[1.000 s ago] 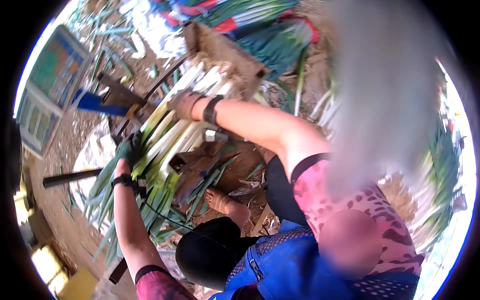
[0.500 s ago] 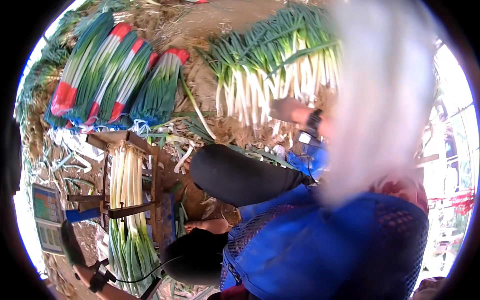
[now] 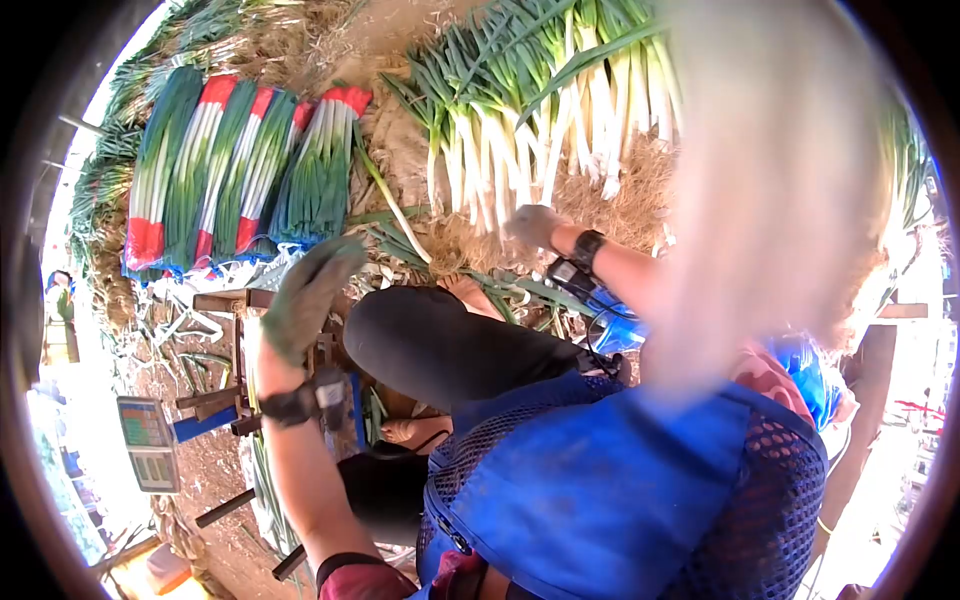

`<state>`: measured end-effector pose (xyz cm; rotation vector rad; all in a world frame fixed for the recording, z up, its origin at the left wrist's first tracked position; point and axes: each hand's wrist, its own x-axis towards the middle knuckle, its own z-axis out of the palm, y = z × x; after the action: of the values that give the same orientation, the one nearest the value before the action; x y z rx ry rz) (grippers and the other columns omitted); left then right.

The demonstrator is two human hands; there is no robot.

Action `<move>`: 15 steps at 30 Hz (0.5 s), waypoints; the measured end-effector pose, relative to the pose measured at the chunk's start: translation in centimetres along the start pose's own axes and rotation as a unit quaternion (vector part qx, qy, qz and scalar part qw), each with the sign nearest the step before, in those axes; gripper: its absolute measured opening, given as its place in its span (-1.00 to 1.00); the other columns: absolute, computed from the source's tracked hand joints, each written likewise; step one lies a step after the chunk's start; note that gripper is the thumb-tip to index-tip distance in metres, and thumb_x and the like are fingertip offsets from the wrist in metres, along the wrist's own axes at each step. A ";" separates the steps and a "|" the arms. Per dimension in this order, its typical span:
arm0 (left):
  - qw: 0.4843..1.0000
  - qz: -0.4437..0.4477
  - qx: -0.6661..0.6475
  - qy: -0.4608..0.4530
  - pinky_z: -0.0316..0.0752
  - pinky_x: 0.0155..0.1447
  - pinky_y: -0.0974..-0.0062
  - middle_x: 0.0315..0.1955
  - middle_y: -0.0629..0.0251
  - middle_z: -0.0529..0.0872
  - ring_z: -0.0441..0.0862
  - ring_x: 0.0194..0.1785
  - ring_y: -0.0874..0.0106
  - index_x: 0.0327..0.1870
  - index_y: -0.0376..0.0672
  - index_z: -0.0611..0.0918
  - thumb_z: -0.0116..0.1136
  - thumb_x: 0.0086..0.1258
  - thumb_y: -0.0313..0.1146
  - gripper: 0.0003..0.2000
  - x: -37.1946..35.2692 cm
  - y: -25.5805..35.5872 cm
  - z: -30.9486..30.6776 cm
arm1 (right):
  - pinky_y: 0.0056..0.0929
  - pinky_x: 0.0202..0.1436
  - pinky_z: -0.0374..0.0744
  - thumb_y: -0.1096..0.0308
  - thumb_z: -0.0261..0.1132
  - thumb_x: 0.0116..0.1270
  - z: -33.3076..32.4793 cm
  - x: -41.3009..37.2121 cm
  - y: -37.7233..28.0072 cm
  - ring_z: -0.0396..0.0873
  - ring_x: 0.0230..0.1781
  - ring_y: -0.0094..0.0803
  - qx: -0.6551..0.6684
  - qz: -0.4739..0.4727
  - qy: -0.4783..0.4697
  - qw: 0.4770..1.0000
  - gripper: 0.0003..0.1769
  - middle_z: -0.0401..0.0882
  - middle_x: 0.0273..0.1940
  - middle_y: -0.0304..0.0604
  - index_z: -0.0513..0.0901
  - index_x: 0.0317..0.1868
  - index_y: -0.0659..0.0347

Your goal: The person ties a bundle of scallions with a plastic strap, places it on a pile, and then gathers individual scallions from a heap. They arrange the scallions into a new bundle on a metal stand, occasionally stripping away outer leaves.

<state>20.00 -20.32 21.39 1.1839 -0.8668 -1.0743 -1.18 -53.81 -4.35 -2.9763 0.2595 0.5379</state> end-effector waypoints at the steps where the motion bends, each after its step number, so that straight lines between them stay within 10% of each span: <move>1: 0.998 -0.031 -0.062 0.000 0.45 0.25 0.55 0.05 0.12 0.66 0.59 0.10 0.42 0.25 -0.38 0.52 0.05 0.57 -0.25 -0.60 2.4 -1.3 0.4 | -0.29 0.01 0.67 0.10 0.16 0.49 -1.6 0.6 -1.0 0.65 -0.21 -0.34 -0.022 -0.039 0.039 0.998 -0.62 0.69 -0.21 -0.05 0.64 -0.11 0.32; 2: 0.994 -0.104 0.012 0.025 0.45 0.19 0.57 0.01 0.18 0.68 0.59 0.04 0.45 0.21 -0.37 0.54 0.07 0.56 -0.29 -0.64 4.6 -3.1 -0.5 | -0.27 0.05 0.68 0.10 0.14 0.51 -3.8 1.2 -1.6 0.65 -0.18 -0.32 -0.045 -0.075 0.081 0.993 -0.60 0.68 -0.18 -0.04 0.63 -0.09 0.33; 5: 0.976 -0.166 0.109 0.085 0.45 0.03 0.58 -0.12 0.34 0.69 0.55 -0.09 0.53 0.11 -0.35 0.60 0.14 0.54 -0.27 -0.68 8.0 -6.2 -2.7 | -0.20 0.16 0.63 0.23 0.13 0.49 -9.3 3.4 -0.8 0.67 0.00 -0.17 0.402 0.247 0.075 0.878 -0.56 0.66 0.04 0.07 0.49 0.25 0.32; 12: 0.972 -0.218 0.057 0.074 0.48 0.01 0.57 -0.16 0.31 0.68 0.54 -0.10 0.54 0.13 -0.37 0.59 0.12 0.53 -0.20 -0.62 14.4 -11.8 -1.9 | -0.12 0.51 0.26 -0.12 0.19 0.41 -13.0 4.3 7.9 0.25 0.43 0.08 0.073 0.421 0.339 0.838 -0.19 0.39 0.33 0.19 0.26 0.40 0.37; 13: 0.990 -0.118 0.078 0.013 0.53 0.11 0.54 -0.02 0.17 0.67 0.59 0.04 0.42 0.20 -0.39 0.53 0.17 0.51 -0.20 -0.57 16.4 -13.5 -1.0 | -0.13 0.59 0.11 -0.15 0.21 0.39 -15.1 2.9 8.1 0.12 0.50 0.13 0.085 0.474 0.279 0.831 -0.06 0.18 0.46 0.23 0.10 0.49 0.40; 15: 0.975 -0.206 0.084 -0.014 0.56 0.24 0.51 0.18 0.01 0.63 0.61 0.21 0.31 0.26 -0.42 0.48 0.23 0.48 -0.16 -0.48 18.5 -12.7 2.5 | -0.04 0.61 0.01 -0.16 0.28 0.32 -13.1 3.7 11.5 -0.07 0.58 0.17 0.070 0.550 0.245 0.795 0.08 -0.02 0.55 0.24 -0.03 0.55 0.37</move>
<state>20.53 -39.25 9.11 1.5380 -0.7607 -1.3745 4.53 -67.37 5.69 -2.4349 1.9933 -0.2397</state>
